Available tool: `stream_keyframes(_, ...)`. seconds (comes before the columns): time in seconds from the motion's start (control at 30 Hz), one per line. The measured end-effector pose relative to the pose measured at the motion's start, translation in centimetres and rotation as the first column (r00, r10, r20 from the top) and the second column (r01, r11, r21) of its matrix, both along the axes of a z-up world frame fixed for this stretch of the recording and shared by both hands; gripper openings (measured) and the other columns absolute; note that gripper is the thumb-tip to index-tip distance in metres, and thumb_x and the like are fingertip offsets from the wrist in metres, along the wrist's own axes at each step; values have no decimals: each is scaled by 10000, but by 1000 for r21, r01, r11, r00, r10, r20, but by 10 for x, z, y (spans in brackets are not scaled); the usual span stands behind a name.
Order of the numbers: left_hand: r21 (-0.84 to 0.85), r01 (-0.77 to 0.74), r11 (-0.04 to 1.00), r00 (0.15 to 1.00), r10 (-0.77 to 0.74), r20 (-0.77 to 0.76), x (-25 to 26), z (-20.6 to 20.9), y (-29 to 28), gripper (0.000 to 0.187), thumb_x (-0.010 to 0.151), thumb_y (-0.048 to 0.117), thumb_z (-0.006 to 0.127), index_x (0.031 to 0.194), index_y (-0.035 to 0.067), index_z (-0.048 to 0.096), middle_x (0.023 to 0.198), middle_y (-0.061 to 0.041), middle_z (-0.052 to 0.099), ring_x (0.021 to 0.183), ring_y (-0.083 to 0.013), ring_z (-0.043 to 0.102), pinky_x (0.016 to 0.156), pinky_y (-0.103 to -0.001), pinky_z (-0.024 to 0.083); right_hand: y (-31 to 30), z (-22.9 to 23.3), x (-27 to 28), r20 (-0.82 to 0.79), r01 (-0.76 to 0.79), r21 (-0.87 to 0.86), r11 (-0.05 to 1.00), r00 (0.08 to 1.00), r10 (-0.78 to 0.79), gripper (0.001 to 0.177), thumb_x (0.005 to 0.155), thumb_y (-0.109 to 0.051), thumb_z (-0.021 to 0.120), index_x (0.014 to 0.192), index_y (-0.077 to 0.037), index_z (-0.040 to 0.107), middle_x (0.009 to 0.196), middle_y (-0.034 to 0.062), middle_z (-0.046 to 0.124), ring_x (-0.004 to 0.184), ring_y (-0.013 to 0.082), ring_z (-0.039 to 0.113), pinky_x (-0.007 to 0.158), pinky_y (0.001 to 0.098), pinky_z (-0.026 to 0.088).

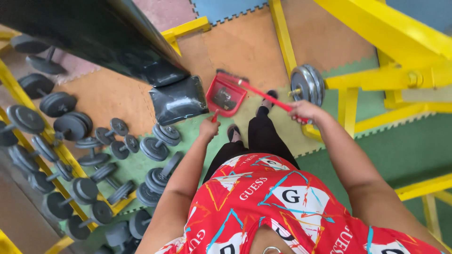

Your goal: Sweeping the floor of a gym using a handheld broom and dustpan.

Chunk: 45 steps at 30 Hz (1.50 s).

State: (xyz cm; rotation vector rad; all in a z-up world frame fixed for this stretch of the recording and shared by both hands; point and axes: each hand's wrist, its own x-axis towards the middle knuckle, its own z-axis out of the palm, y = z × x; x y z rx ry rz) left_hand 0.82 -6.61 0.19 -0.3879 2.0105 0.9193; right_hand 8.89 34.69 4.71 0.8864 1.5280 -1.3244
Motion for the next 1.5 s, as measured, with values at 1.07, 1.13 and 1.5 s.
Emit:
stream_keyframes(1.07, 54, 636, 770, 766, -621, -165, 40, 1, 65, 333, 858, 250, 738, 1103, 25, 738, 693, -100, 659, 546, -179, 643, 521, -360, 548, -92, 17, 566, 232, 956, -128, 263, 286, -930, 289, 995, -227, 579, 1252, -276, 458, 657, -59, 480, 454, 23, 395, 348, 174, 321)
stream_keyframes(1.13, 74, 690, 720, 721, -675, -160, 59, -8, 72, 343, 870, 253, 743, 1105, 3, 732, 697, -103, 656, 546, -180, 638, 520, -366, 542, -95, -14, 634, 277, 988, -135, 67, 103, -955, 128, 1028, -272, 581, 987, -201, 483, 668, -61, 479, 463, 14, 399, 347, 161, 324)
stream_keyframes(1.5, -133, 958, 255, 244, -965, -94, 171, -2, 151, 378, 870, 385, 668, 1097, 96, 756, 770, -145, 769, 644, -227, 740, 700, -389, 587, -144, -208, 686, 110, 628, -60, -776, -769, -630, 165, 875, -83, 667, 880, -122, 507, 649, -1, 503, 533, 136, 541, 450, 260, 463)
